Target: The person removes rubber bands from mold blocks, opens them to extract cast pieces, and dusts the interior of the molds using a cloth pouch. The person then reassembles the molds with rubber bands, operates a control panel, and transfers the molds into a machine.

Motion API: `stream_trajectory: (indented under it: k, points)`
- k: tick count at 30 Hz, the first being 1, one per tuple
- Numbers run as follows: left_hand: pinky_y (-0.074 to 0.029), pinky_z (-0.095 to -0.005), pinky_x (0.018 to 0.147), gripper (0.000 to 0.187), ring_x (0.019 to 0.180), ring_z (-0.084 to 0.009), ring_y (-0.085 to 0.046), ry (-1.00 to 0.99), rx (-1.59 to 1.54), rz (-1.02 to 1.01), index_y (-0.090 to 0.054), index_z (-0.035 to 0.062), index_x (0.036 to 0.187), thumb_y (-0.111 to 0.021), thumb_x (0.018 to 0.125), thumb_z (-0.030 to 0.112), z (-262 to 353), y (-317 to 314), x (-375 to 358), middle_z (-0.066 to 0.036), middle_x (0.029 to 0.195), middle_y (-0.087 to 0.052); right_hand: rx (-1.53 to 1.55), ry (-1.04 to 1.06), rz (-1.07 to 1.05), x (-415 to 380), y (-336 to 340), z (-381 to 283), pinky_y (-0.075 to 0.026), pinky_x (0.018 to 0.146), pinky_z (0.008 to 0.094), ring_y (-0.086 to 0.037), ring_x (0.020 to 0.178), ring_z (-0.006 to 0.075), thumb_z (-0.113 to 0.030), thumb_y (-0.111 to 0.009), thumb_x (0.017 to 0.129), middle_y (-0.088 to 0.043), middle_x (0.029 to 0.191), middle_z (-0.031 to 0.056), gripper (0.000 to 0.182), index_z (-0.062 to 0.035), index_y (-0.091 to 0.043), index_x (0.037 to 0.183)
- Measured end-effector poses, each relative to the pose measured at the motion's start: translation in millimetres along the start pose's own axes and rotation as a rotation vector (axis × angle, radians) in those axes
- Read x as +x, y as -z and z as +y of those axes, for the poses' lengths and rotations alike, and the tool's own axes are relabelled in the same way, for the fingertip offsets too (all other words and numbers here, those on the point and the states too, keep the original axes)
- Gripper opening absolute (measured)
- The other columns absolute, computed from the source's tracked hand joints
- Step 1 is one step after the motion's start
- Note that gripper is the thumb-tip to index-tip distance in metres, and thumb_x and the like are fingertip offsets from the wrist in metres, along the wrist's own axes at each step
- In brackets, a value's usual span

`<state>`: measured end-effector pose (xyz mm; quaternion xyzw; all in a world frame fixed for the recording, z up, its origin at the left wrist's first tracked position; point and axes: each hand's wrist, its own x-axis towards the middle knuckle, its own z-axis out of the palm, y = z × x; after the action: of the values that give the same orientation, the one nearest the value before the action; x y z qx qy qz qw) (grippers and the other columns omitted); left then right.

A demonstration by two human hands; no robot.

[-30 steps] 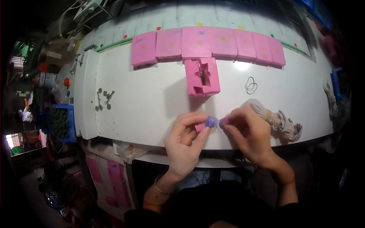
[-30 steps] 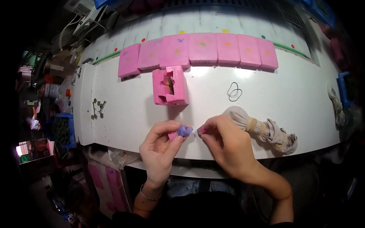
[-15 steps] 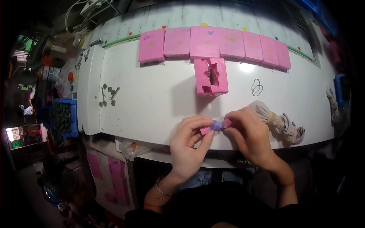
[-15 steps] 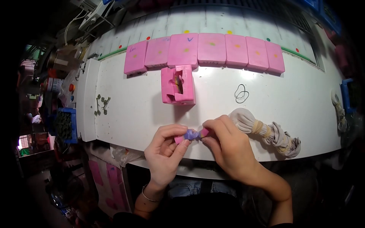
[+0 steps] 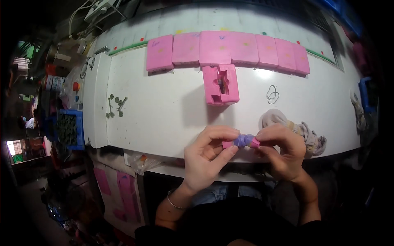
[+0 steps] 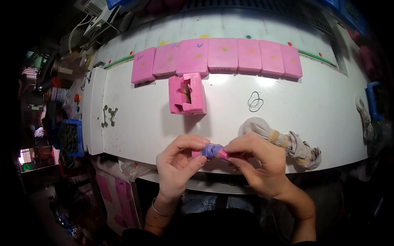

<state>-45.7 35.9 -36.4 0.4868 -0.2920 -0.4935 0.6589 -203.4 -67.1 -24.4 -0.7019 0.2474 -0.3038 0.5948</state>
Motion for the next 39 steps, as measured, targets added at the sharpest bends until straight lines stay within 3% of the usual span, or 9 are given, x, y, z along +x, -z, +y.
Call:
stream_trajectory:
  k: [10,12,16,18,20,22,26,32,39]
  points:
    - [-0.049,-0.0340,0.090,0.019,0.102,-0.0259,-0.060,-0.146,0.140,-0.129,-0.056,-0.0065,0.098,-0.059,0.080,-0.012,-1.1,-1.4,5.0,-0.017,0.107,-0.056,0.040,0.005,-0.090,1.1,12.9,-7.2,-0.052,0.059,0.0216,-0.064,0.070,0.0131,0.015,-0.059,0.078,-0.061,0.085,0.0123,0.020,0.0065,-0.061,0.096]
    - [-0.050,-0.0333,0.088,0.019,0.102,-0.0249,-0.060,-0.226,0.206,-0.139,-0.055,-0.0068,0.098,-0.059,0.081,-0.011,-2.5,-5.1,3.8,-0.018,0.107,-0.057,0.240,-0.167,-0.010,-3.0,11.1,-6.9,-0.052,0.060,0.0214,-0.064,0.070,0.0134,0.014,-0.059,0.079,-0.062,0.084,0.0123,0.018,0.0068,-0.060,0.096]
    - [-0.052,-0.0331,0.087,0.020,0.101,-0.0242,-0.060,-0.105,0.086,-0.072,-0.053,-0.0067,0.103,-0.059,0.083,-0.008,-2.9,-15.3,1.1,-0.018,0.108,-0.057,0.258,-0.179,0.024,-4.8,5.7,-4.2,-0.053,0.061,0.0229,-0.064,0.071,0.0169,0.012,-0.061,0.078,-0.061,0.087,0.0138,0.024,0.0071,-0.060,0.102]
    - [-0.052,-0.0330,0.086,0.025,0.101,-0.0232,-0.059,0.084,-0.132,0.016,-0.048,-0.0062,0.110,-0.056,0.086,-0.005,-7.3,-20.4,-0.3,-0.018,0.110,-0.057,-0.446,0.250,0.119,-1.3,-0.8,-2.5,-0.053,0.063,0.0259,-0.063,0.075,0.0214,0.010,-0.064,0.075,-0.059,0.093,0.0162,0.036,0.0070,-0.058,0.110]
    - [-0.052,-0.0302,0.085,0.025,0.098,-0.0187,-0.059,0.107,-0.215,0.031,-0.045,-0.0061,0.113,-0.052,0.090,-0.003,-11.1,-24.5,-0.2,-0.016,0.109,-0.056,-0.478,0.282,0.131,-6.3,-12.7,-0.4,-0.051,0.066,0.0310,-0.059,0.087,0.0259,0.003,-0.072,0.068,-0.053,0.110,0.0185,0.055,0.0067,-0.053,0.120]
    - [-0.053,-0.0294,0.083,0.021,0.096,-0.0186,-0.060,0.318,-0.445,0.126,-0.044,-0.0032,0.110,-0.052,0.092,0.002,-5.2,-31.7,1.5,-0.015,0.109,-0.055,-0.642,0.358,0.145,-5.5,-16.5,-6.6,-0.049,0.067,0.0325,-0.057,0.089,0.0279,0.000,-0.074,0.065,-0.052,0.113,0.0184,0.061,0.0083,-0.052,0.120]
    - [-0.050,-0.0247,0.079,0.019,0.093,-0.0155,-0.061,0.357,-0.506,0.120,-0.044,0.0006,0.110,-0.051,0.094,0.009,-11.7,-35.0,0.2,-0.011,0.100,-0.059,-0.857,0.426,0.218,-6.5,-14.9,-5.7,-0.048,0.070,0.0338,-0.057,0.087,0.0285,-0.013,-0.075,0.066,-0.056,0.109,0.0183,0.059,0.0082,-0.055,0.117]
    - [-0.049,-0.0320,0.088,0.025,0.099,-0.0229,-0.061,0.329,-0.335,0.098,-0.044,-0.0022,0.114,-0.042,0.098,0.017,0.0,-39.6,5.4,-0.016,0.104,-0.060,-1.084,0.425,0.245,-5.6,10.0,-4.6,-0.046,0.068,0.0347,-0.057,0.085,0.0285,-0.019,-0.073,0.067,-0.059,0.107,0.0199,0.052,0.0076,-0.059,0.110]
    - [-0.055,-0.0334,0.075,0.015,0.082,-0.0253,-0.065,-0.053,-0.091,0.160,-0.049,-0.0053,0.102,-0.040,0.095,0.005,-3.0,-26.4,3.0,-0.017,0.092,-0.061,-1.176,0.351,0.115,-3.3,19.4,-10.0,-0.045,0.069,0.0381,-0.052,0.082,0.0315,-0.014,-0.075,0.062,-0.059,0.105,0.0195,0.052,0.0073,-0.060,0.107]
